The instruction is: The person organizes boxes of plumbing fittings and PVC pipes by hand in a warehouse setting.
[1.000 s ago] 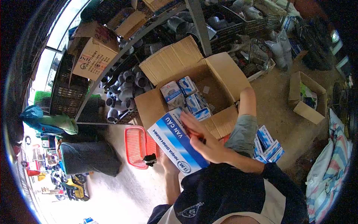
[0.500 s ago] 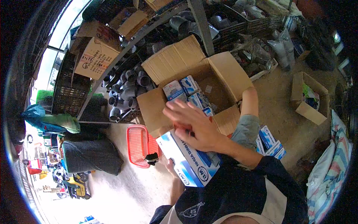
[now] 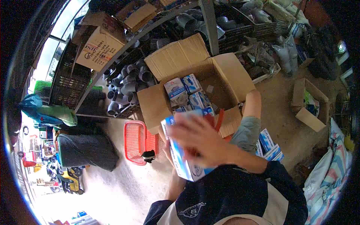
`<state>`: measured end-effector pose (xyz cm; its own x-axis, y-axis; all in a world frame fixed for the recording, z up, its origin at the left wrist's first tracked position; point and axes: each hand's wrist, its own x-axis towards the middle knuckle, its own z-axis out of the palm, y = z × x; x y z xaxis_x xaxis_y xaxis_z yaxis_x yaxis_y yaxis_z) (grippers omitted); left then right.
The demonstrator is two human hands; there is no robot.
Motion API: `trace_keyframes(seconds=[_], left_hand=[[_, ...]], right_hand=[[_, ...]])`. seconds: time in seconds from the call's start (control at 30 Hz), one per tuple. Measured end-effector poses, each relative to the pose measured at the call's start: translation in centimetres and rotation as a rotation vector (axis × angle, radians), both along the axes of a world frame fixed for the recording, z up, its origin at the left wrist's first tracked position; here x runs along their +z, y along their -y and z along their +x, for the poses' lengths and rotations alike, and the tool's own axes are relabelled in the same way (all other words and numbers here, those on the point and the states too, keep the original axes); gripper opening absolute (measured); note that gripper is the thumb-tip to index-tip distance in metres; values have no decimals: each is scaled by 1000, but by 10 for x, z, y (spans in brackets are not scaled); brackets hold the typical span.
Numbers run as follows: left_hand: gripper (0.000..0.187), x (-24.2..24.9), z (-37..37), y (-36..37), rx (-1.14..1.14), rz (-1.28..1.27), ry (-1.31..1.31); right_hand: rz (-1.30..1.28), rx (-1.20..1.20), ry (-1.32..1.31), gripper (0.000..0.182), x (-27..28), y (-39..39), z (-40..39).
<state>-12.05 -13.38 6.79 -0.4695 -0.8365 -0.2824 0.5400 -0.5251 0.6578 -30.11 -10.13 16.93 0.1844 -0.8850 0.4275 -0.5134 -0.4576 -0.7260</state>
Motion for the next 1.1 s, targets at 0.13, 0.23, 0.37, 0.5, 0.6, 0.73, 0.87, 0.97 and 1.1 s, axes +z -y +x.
trace_keyframes(seconds=[0.13, 0.23, 0.37, 0.5, 0.6, 0.73, 0.87, 0.97, 1.1], left_hand=[[77, 5, 1, 20, -22, -21, -37], [77, 7, -5, 16, 5, -21, -30], [76, 3, -13, 13, 98, -28, -17], [75, 7, -4, 22, 183, -46, -22], [75, 16, 1, 26, 264, -86, -15], [74, 16, -1, 10, 330, -139, -42], [73, 14, -2, 1, 314, -148, -53], [73, 16, -1, 10, 317, -156, -55], [72, 19, 9, 22, 235, -137, -81]], right_hand=[[-161, 264, -119, 60, -3, -24, 17], [-124, 146, -169, 60, -7, 4, -12], [-84, 89, -239, 63, 7, 4, 10], [-11, 131, -149, 62, 4, -31, 25], [38, 60, -86, 64, -9, -35, 14], [191, -104, 72, 58, -13, -17, -13], [96, -191, 408, 60, -28, 14, -22], [73, -142, 143, 63, -17, -15, -3], [72, -89, -82, 62, -18, -34, 2]])
